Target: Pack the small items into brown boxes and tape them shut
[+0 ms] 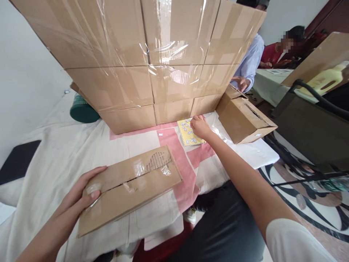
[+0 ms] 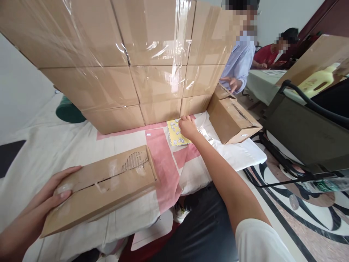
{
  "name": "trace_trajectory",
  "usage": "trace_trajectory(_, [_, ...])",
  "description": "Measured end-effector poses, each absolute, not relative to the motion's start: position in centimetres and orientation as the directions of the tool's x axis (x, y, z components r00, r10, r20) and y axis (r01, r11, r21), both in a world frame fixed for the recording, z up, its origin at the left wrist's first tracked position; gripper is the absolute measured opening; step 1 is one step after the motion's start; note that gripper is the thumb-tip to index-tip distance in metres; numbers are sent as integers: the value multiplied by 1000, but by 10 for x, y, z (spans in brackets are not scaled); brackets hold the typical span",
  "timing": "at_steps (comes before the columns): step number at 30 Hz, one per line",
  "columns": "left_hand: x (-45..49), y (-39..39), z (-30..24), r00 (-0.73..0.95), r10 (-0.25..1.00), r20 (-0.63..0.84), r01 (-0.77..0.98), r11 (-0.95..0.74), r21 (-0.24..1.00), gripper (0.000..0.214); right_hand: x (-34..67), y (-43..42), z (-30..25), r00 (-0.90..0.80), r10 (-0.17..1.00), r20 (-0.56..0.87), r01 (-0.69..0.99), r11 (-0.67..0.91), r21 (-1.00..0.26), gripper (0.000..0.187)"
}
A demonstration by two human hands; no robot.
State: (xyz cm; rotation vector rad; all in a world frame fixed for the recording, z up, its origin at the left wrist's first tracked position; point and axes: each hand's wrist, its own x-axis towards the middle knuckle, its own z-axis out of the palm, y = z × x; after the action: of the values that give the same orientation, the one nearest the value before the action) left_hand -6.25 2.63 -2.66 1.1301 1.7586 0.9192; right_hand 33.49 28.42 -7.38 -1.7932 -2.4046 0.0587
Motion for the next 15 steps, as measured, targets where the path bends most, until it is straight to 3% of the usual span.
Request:
trace_trajectory(6, [-64,25,-32,-246,945,-216,327,290,899,54,332,264,-57,-311,934,173,913,345,-218,25])
trace_trajectory(11, [-73,29,-39,-225,953,-201,334,270,903,59,325,220,-43,-391,875,285,638,481,-601,12])
trace_trajectory(15, [-82,33,-45,-198,965,-171,358,233,904,62,319,198,-44,-433,835,339,456,527,-717,29])
